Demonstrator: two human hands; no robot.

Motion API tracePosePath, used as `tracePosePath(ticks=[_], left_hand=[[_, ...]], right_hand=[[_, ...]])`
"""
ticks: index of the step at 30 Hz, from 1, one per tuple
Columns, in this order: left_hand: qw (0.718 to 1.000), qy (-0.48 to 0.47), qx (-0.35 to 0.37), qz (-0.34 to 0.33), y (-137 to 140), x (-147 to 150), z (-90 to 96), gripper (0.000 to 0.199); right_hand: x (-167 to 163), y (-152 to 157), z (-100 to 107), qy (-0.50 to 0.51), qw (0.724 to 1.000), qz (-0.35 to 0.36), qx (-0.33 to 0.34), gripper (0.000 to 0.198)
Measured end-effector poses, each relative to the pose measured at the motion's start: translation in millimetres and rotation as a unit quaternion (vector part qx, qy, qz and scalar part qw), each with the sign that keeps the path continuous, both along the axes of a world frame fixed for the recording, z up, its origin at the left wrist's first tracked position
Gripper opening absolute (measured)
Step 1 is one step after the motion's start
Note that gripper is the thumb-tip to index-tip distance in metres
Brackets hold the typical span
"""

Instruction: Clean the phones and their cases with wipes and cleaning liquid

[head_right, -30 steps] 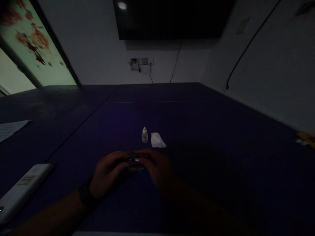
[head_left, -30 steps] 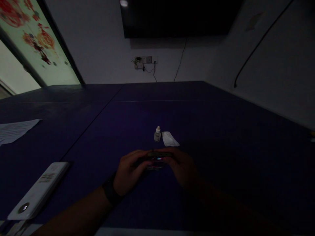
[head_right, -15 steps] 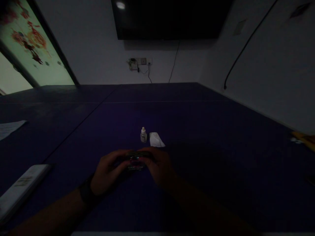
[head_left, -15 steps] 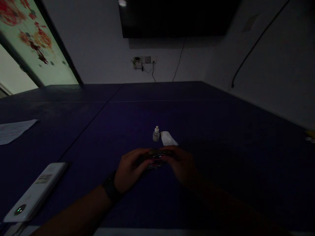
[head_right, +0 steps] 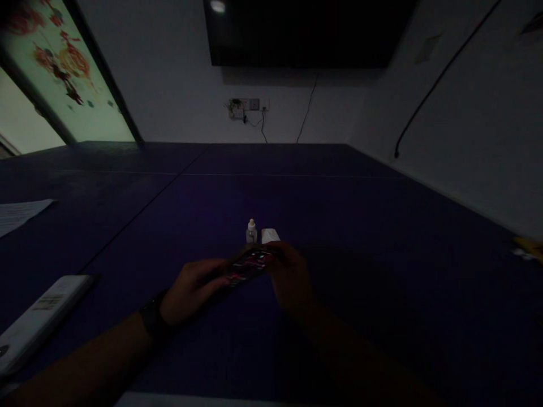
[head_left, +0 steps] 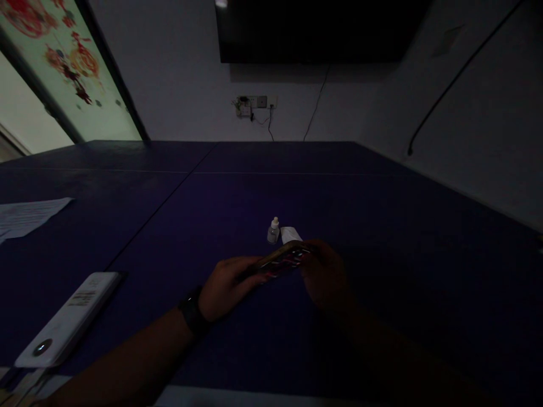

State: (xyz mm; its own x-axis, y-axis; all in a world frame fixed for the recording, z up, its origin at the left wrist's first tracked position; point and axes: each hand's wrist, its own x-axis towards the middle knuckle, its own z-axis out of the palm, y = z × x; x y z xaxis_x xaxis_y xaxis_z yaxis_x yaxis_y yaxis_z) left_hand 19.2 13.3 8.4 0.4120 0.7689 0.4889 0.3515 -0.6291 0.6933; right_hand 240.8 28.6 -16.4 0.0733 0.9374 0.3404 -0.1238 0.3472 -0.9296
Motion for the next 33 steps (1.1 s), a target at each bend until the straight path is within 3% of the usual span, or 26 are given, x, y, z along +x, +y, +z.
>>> tracePosePath(ticks=[2,5,7,11,13,17,20,22,28,33], left_hand=[[1.000,-0.010,-0.028,-0.007,2,-1,1.1,0.026],[0.999,0.000,-0.032,-0.002,4,-3,2.4,0.028],[1.000,0.029,-0.008,-0.009,5,-4,4.1,0.029],[0.995,0.081,0.052,-0.018,2,-5,6.0,0.029],[0.996,0.070,0.054,-0.012,1,-5,3.9,0.030],[0.996,-0.062,-0.067,0.010,4,-3,-6.2,0.038],[0.974,-0.152,-0.168,-0.022,10,-2,-13.3,0.038],[0.965,-0.172,-0.195,-0.040,11,-2,-15.5,0.035],[0.972,-0.164,-0.168,-0.024,2,2,-11.2,0.034],[0.973,-0.205,-0.110,0.007,-5,3,-4.0,0.038]], right_hand=[[7,4,4,-0.002,1.000,0.031,0.004,0.029],[22,8,18,-0.108,0.990,0.084,0.046,0.020],[32,7,27,-0.218,0.966,0.103,0.094,0.019],[34,-1,33,-0.377,0.897,0.123,0.195,0.043],[29,-2,30,-0.410,0.877,0.125,0.215,0.036],[24,4,21,-0.371,0.904,0.102,0.188,0.021],[26,11,16,-0.329,0.929,0.097,0.139,0.020],[28,13,14,-0.326,0.933,0.094,0.122,0.019],[25,5,17,-0.379,0.904,0.112,0.163,0.023],[23,0,23,-0.346,0.924,0.065,0.148,0.016]])
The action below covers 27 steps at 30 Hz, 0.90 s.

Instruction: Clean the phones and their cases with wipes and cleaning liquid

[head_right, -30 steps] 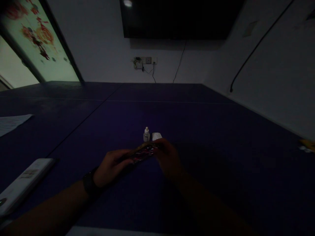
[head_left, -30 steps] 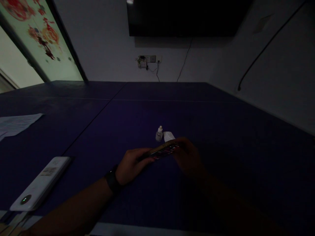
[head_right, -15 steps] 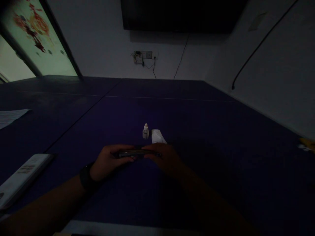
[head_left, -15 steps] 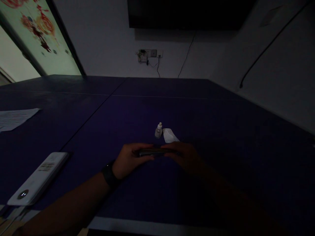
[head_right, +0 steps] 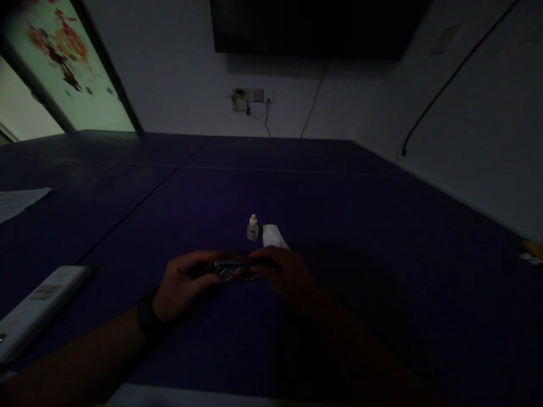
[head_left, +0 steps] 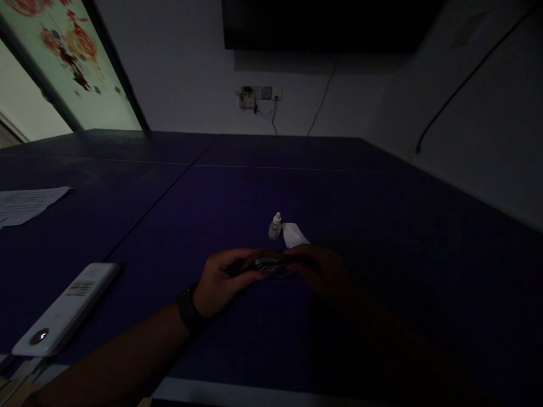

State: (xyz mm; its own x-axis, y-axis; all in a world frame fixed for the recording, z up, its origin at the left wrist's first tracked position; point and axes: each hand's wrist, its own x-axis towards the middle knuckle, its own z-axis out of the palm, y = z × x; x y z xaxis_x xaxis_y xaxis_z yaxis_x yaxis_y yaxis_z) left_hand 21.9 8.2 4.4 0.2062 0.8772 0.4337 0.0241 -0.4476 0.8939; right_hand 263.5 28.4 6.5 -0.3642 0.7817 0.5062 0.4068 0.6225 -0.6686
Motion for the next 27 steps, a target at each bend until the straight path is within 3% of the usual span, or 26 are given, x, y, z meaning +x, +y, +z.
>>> tracePosePath(ticks=[3,7,13,27], left_hand=[[0.998,0.030,0.043,0.034,-2,-1,6.3,0.028],[0.985,0.099,0.115,0.078,-9,-4,15.0,0.024],[0.968,0.113,0.213,0.066,-17,-3,16.7,0.028],[0.965,0.116,0.229,0.056,-19,2,13.7,0.029]], right_hand=[[-4,-3,2,0.016,1.000,-0.018,-0.004,0.017],[-19,-15,4,0.040,0.998,-0.012,0.039,0.027],[-40,-28,8,0.111,0.991,0.029,0.075,0.024],[-48,-29,-3,0.177,0.980,0.038,0.082,0.018]])
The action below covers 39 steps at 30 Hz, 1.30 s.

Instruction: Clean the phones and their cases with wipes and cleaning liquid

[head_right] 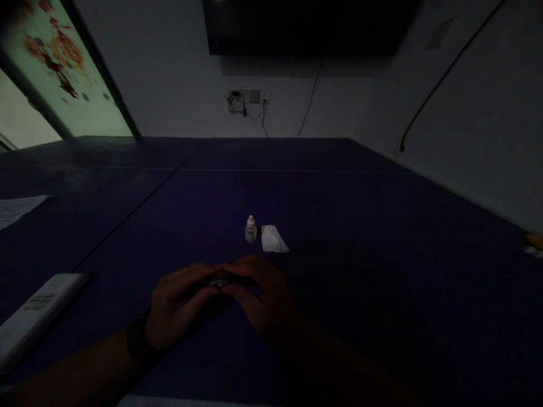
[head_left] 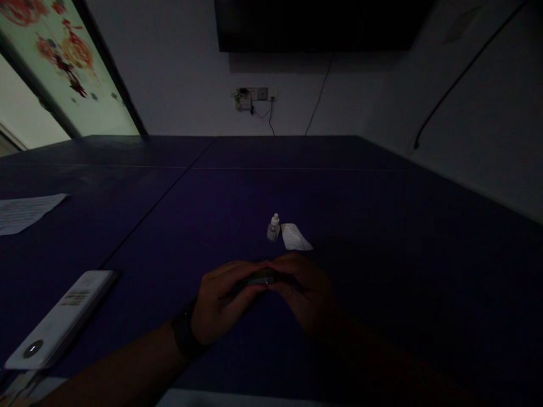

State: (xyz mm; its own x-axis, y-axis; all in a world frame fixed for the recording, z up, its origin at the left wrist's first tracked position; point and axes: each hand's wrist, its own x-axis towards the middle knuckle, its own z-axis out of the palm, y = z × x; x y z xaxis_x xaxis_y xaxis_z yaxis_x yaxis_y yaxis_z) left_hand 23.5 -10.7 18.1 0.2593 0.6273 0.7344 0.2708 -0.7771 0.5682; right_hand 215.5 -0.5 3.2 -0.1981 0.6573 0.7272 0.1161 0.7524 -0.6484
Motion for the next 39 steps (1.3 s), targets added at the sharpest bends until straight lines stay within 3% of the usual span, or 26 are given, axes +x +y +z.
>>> tracePosePath(ticks=[5,10,14,17,20,22,26,30,39], left_hand=[[1.000,-0.008,-0.002,0.000,-2,1,0.4,0.024],[0.999,-0.019,-0.027,-0.008,-1,3,-1.8,0.032],[0.989,-0.076,-0.129,-0.012,8,2,-14.7,0.058],[0.982,-0.011,-0.187,-0.007,18,2,-24.5,0.040],[0.981,0.021,-0.193,0.005,22,5,-27.9,0.025],[0.986,0.012,-0.163,0.025,21,7,-25.5,0.020],[0.997,0.028,-0.048,0.047,15,6,-14.1,0.014],[0.996,0.077,0.046,0.023,14,2,-8.0,0.023],[0.982,0.128,0.136,0.010,14,-5,-1.5,0.029]], right_hand=[[-4,-2,0,0.024,1.000,0.007,0.012,0.013],[-4,-1,-1,0.038,0.999,-0.005,0.008,0.012],[3,13,-12,0.111,0.984,-0.065,-0.125,0.007],[8,28,-24,0.214,0.947,-0.071,-0.227,0.015],[12,35,-26,0.239,0.935,-0.052,-0.255,0.018],[15,31,-19,0.201,0.951,-0.038,-0.230,0.017],[21,18,8,0.045,0.991,-0.048,-0.114,0.027],[23,11,27,-0.088,0.995,-0.050,-0.014,0.022],[20,12,23,-0.089,0.995,0.002,0.036,0.011]])
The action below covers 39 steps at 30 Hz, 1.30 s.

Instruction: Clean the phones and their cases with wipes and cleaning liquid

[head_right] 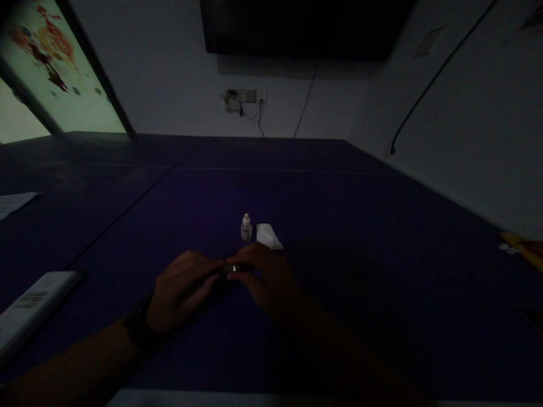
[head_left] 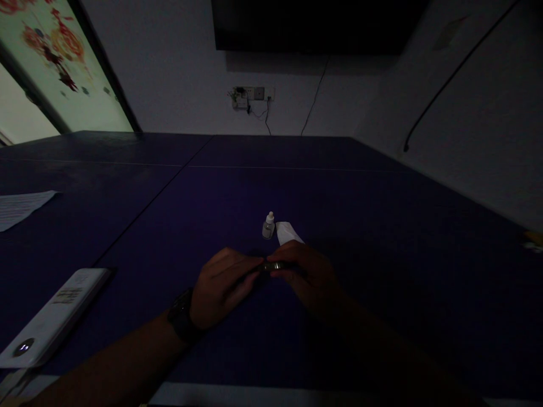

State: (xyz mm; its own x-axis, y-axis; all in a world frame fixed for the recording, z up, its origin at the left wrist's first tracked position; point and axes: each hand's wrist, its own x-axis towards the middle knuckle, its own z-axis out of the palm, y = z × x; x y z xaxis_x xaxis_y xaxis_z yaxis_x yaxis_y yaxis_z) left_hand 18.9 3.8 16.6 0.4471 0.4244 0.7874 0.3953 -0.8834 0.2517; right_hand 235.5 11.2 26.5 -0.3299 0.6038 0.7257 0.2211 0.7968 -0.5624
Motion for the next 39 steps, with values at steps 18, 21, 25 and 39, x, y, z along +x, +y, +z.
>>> tracePosePath(ticks=[18,21,25,39], left_hand=[[0.979,-0.105,-0.125,0.120,18,-15,-2.7,0.016],[0.992,-0.059,-0.056,0.100,13,-15,6.2,0.013],[0.998,-0.008,0.015,0.056,7,-13,11.3,0.019],[0.888,-0.255,-0.378,0.062,9,4,-10.3,0.021]], right_hand=[[32,29,-18,0.084,0.983,-0.123,-0.107,0.016],[30,19,-7,-0.065,0.986,-0.148,0.036,0.023],[12,2,6,-0.188,0.960,-0.139,0.153,0.030],[36,20,0,-0.092,0.983,-0.147,-0.055,0.050]])
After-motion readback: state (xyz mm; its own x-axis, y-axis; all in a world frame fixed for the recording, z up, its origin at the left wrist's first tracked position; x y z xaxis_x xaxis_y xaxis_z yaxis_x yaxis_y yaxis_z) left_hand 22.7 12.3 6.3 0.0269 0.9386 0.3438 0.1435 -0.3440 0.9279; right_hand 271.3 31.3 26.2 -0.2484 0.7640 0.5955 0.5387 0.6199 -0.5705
